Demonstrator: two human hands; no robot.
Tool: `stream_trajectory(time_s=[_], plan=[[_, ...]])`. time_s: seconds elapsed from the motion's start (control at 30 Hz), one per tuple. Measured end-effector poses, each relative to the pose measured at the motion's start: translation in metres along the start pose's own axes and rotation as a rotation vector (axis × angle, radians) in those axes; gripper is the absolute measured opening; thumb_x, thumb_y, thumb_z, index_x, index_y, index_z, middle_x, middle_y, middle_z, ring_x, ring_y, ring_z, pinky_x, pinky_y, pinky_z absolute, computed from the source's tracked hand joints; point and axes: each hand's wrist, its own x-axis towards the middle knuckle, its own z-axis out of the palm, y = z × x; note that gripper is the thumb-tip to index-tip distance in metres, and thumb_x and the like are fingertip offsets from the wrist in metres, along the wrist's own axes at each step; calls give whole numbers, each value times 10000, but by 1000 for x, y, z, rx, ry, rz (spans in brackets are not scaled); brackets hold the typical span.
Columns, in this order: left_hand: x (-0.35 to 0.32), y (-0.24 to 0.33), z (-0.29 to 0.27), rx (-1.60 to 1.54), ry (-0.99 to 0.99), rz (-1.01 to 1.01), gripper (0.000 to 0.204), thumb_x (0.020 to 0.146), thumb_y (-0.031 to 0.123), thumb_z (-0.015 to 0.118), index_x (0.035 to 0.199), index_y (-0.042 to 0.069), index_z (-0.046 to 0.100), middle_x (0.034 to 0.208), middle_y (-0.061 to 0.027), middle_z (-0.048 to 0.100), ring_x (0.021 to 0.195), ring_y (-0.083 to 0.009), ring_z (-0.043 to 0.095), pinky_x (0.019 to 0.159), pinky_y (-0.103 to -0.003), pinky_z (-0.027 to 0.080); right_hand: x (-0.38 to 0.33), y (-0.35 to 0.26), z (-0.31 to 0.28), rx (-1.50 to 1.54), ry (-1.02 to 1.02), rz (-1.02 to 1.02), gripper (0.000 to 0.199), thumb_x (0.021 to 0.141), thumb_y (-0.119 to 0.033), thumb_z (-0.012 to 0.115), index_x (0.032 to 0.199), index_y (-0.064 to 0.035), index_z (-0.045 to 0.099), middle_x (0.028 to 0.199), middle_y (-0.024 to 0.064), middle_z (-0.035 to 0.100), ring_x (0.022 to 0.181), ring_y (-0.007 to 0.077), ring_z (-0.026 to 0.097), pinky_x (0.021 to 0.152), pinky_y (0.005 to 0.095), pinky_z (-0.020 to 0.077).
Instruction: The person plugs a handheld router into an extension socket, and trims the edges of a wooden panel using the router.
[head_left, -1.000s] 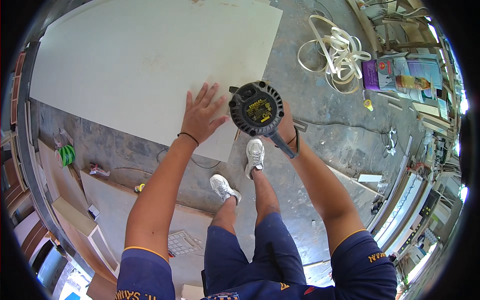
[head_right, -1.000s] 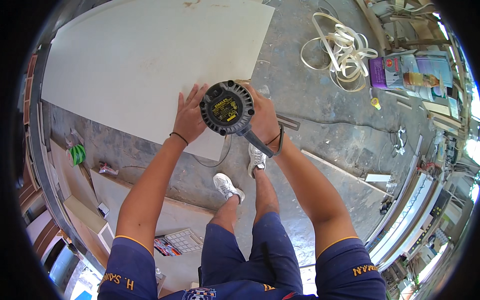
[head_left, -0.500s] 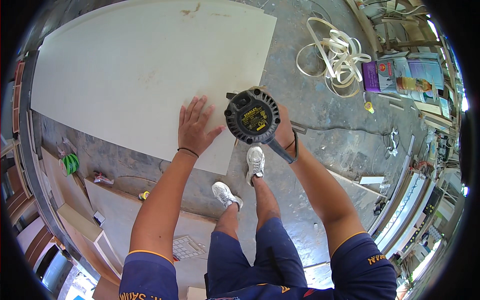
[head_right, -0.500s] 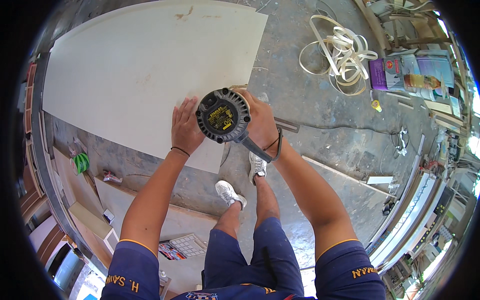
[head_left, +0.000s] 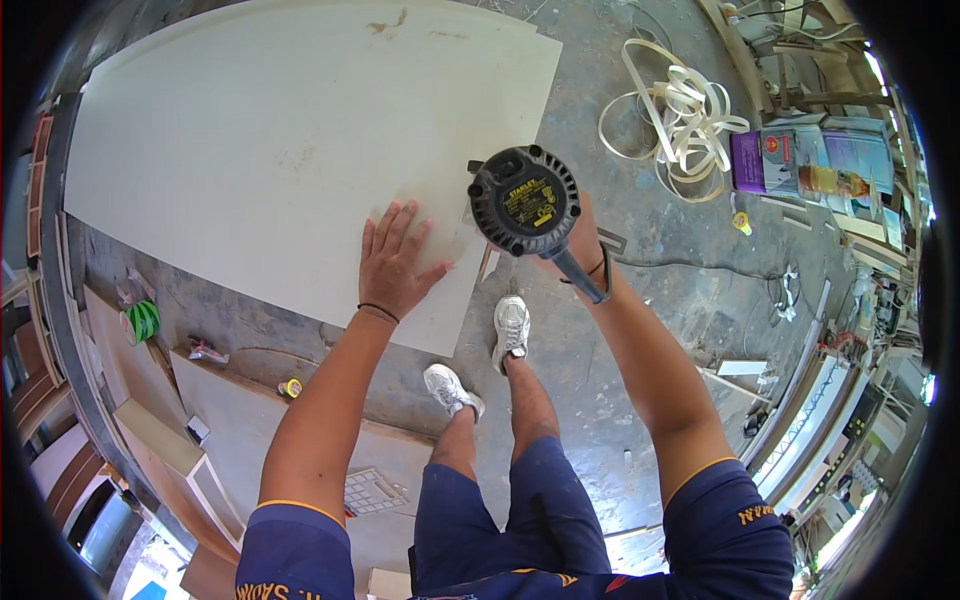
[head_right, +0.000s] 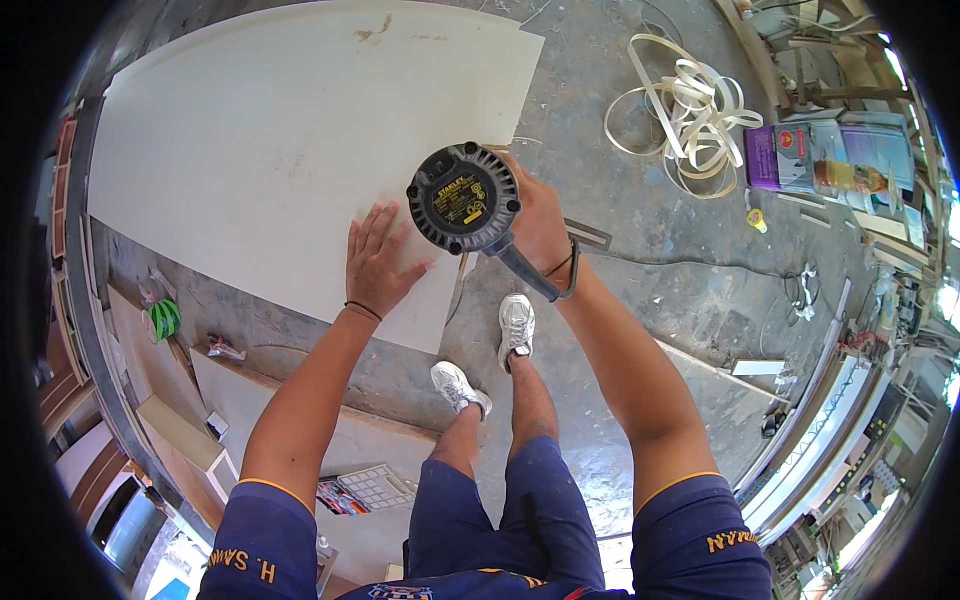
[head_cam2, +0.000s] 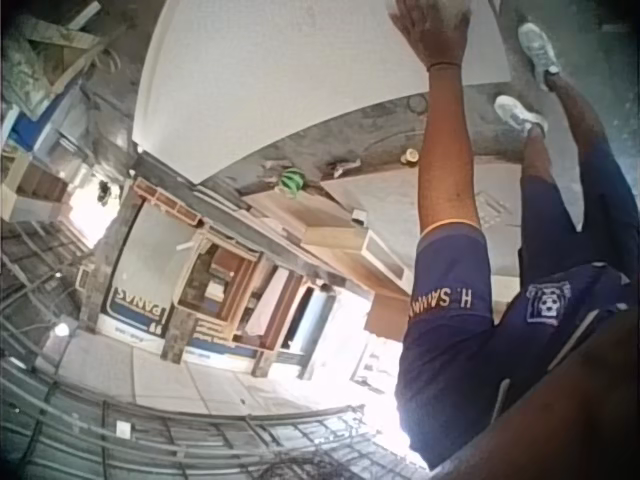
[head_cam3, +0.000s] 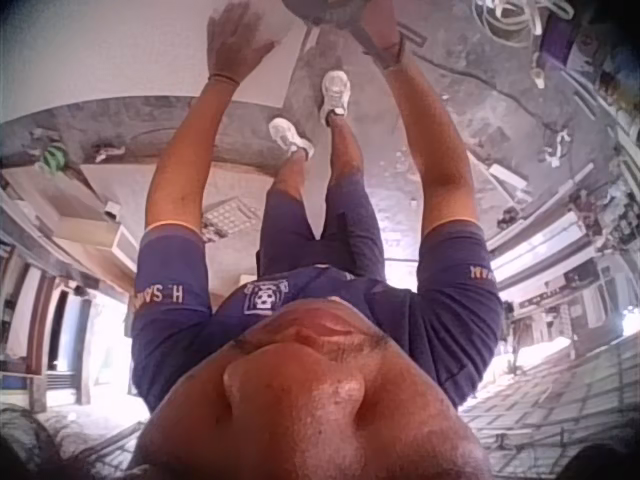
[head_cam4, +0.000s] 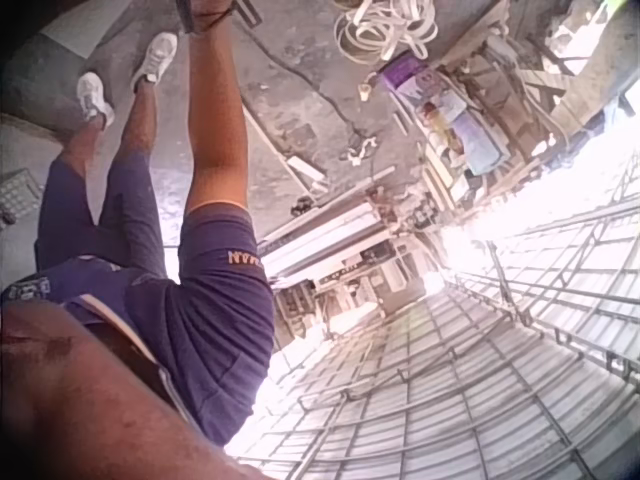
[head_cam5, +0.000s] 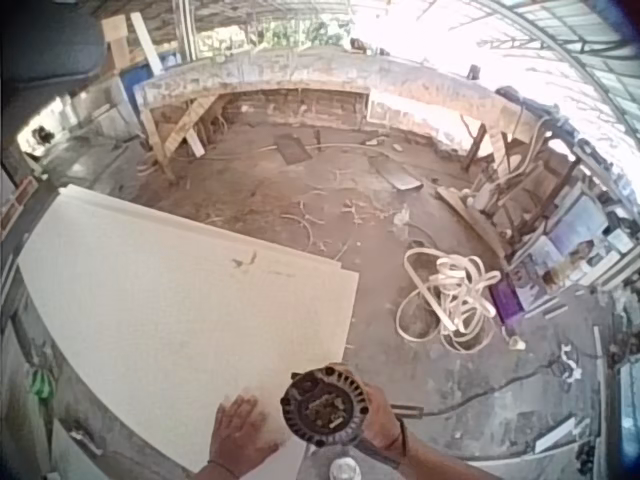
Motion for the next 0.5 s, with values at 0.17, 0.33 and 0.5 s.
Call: stream_trajectory(time_s=[0.17,0.33,0.5], plan=[[1,0,0,2,11,7,582,782,507,691,1231,153,578,1472,-68,415,1393,-286,323,1134,-518,216,14,10,-8,265,2,156,737,582,-250,870,1216,-35,563,1130,117,649,978,279,671,846,318,522],[0,2,0,9,0,-1,574,784,512,686,1225,159,580,1462,-71,426,1388,-286,330,1134,-513,216,30,15,-18,-201,-8,-107,802,534,-245,892,1231,-42,552,1130,114,648,980,284,667,853,332,527],[1,3,-2,23,0,-7,571,783,526,683,1216,166,586,1455,-66,434,1380,-282,341,1134,-510,221,49,17,-30,-247,-12,-182,803,521,-227,896,1225,-46,554,1108,112,654,970,283,667,856,338,532]])
